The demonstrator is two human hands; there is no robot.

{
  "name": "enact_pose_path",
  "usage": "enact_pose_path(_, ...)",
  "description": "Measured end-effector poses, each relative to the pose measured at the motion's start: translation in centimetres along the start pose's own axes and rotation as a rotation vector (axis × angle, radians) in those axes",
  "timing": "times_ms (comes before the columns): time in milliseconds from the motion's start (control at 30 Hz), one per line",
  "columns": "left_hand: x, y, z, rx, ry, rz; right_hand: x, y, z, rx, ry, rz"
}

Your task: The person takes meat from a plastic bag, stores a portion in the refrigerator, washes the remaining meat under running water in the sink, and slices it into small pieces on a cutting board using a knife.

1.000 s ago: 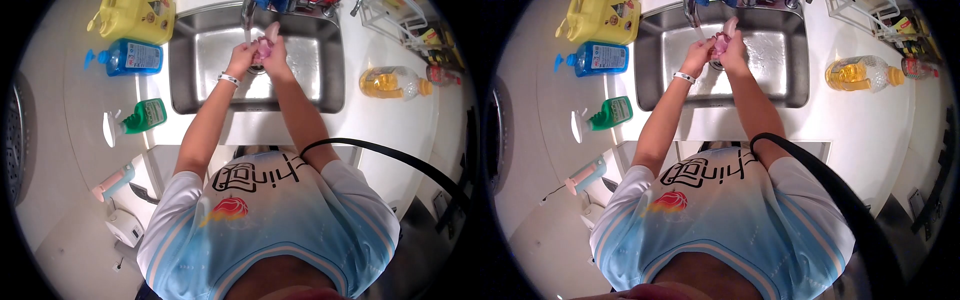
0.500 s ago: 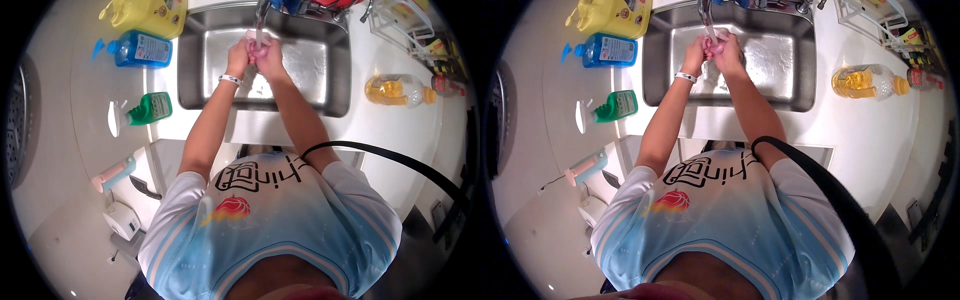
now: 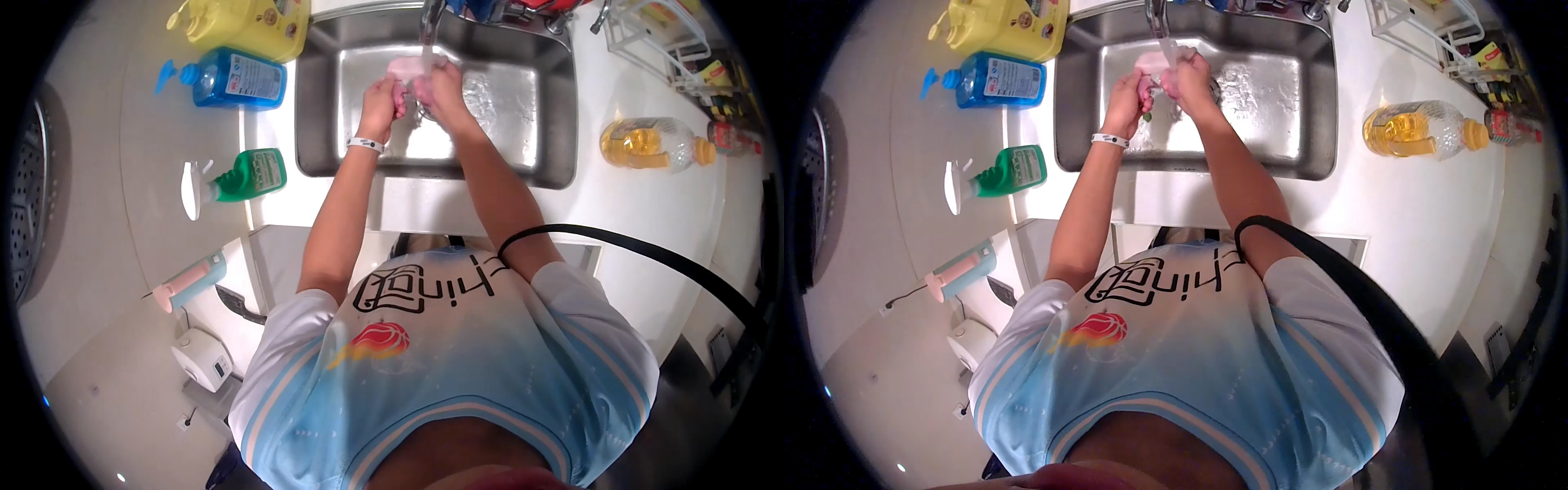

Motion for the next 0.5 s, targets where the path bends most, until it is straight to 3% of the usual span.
enact_pose_path(100, 0.8, -1.2, -0.3, -0.047, -0.039, 0.253, 1.1, -1.5, 1.2, -0.089, 0.129, 0.236)
enact_pose_path(233, 3.3, -0.6, 0.7, -0.139, 0.020, 0.675, 2.7, -2.0, 1.7, -0.064, 0.019, 0.318)
enact_pose_path(333, 4.4, 0.2, -0.1, -0.093, -0.044, 0.719, 2.9, -3.2, 2.6, -0.026, -0.070, 0.371)
enact_pose_path(433, 4.5, 1.6, -1.7, 0.074, -0.155, 0.338, 1.8, -4.1, 3.4, 0.053, -0.120, 0.412)
enact_pose_path(500, 4.3, 1.8, -2.0, 0.127, -0.039, 0.094, 0.7, -4.5, 3.5, 0.080, -0.094, 0.498)
Point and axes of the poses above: each hand's wrist, its own z-axis away from the middle knuckle, its own x-axis out of the palm, y = z × x, the point moved 10 cm from there along -z, towards the middle knuckle, and after that the axes turned 14 degrees about -z, right-handed, at the moved point
